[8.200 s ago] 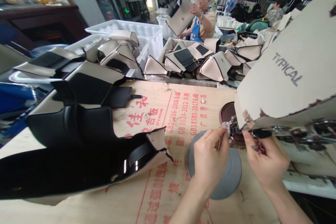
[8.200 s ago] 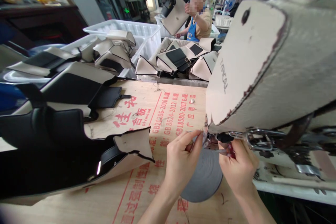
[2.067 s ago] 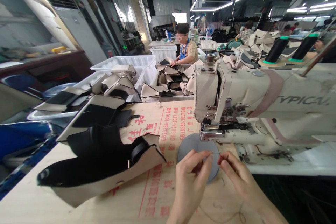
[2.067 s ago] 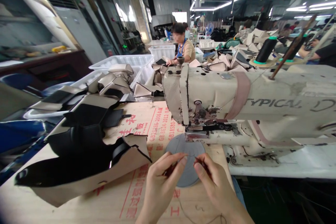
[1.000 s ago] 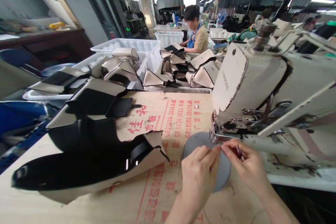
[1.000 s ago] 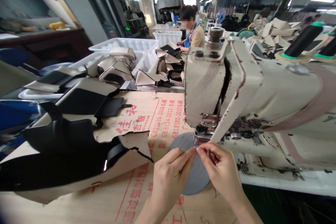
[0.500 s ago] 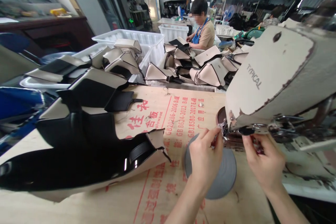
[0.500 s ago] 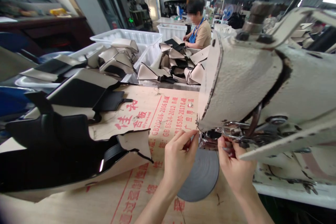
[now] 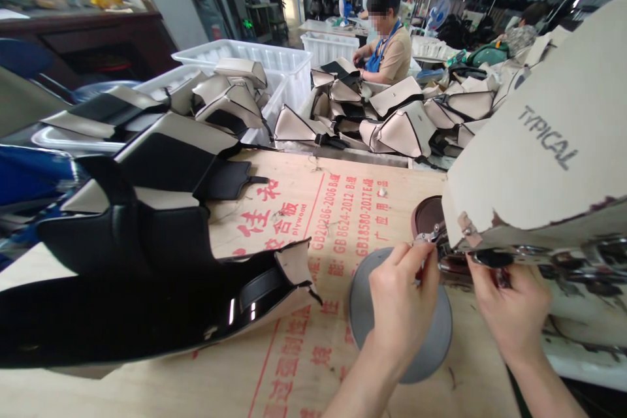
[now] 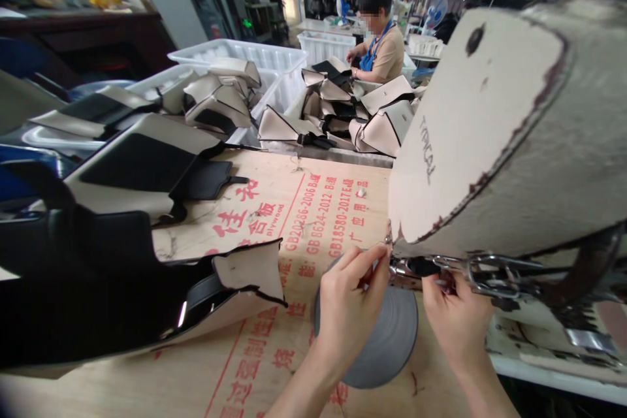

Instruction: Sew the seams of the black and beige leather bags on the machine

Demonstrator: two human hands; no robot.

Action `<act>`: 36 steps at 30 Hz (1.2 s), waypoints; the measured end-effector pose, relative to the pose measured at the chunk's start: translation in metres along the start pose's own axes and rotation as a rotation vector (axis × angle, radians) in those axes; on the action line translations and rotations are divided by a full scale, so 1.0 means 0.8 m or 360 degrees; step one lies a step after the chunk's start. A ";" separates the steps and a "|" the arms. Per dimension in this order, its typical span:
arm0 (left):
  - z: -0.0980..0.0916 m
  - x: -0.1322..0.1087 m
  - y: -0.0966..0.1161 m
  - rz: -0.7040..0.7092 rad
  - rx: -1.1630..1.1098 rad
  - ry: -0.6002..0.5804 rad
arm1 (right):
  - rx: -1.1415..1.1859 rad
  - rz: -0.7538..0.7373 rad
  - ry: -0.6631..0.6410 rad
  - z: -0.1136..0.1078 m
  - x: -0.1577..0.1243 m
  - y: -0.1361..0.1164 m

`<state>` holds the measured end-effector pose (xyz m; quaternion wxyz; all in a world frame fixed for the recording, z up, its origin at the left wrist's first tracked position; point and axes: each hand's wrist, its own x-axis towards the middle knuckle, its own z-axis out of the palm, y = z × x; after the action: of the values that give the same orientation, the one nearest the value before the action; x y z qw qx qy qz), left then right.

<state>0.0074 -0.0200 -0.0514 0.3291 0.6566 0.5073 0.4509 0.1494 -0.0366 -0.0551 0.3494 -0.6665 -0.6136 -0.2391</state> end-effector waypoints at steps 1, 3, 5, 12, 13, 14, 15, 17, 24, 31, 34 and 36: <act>0.000 0.000 0.000 0.0000 0.0002 -0.0001 | 0.0000 0.0010 -0.0010 0.000 0.000 -0.001; 0.001 0.001 0.000 -0.0008 0.0012 0.0002 | -0.0010 0.0032 -0.0024 0.000 0.000 -0.002; 0.001 0.000 0.000 -0.0017 0.0022 0.0003 | -0.0025 0.0058 -0.0025 0.000 -0.001 -0.001; 0.002 0.002 0.000 0.0010 0.0046 0.0010 | -0.0029 0.0086 -0.0035 0.001 -0.005 0.003; 0.002 0.002 0.001 0.0020 0.0054 0.0009 | -0.0028 0.0085 -0.0029 0.001 -0.005 0.002; 0.001 0.003 0.001 0.0027 0.0061 0.0008 | -0.0024 0.0082 -0.0020 0.001 -0.004 0.002; 0.001 0.003 0.002 0.0033 0.0066 0.0008 | -0.0020 0.0076 -0.0011 0.001 -0.004 0.001; 0.001 0.003 0.003 0.0035 0.0078 0.0011 | -0.0022 0.0050 0.0016 0.000 -0.003 0.002; 0.003 0.002 0.002 0.0086 0.0144 0.0020 | 0.0136 -0.0323 0.0069 -0.003 -0.002 0.003; 0.001 0.003 -0.001 0.0180 0.0287 0.0006 | 0.0081 -0.0312 -0.0115 -0.004 0.004 -0.011; 0.001 0.002 0.000 0.0192 0.0358 -0.0005 | 0.0040 -0.0315 -0.0142 -0.004 0.004 -0.011; 0.001 0.003 0.001 0.0185 0.0388 -0.0009 | 0.0019 -0.0306 -0.0144 -0.004 0.004 -0.011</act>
<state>0.0090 -0.0182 -0.0505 0.2216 0.7213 0.5184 0.4022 0.1411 -0.0370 -0.0490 0.3007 -0.6125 -0.6913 -0.2376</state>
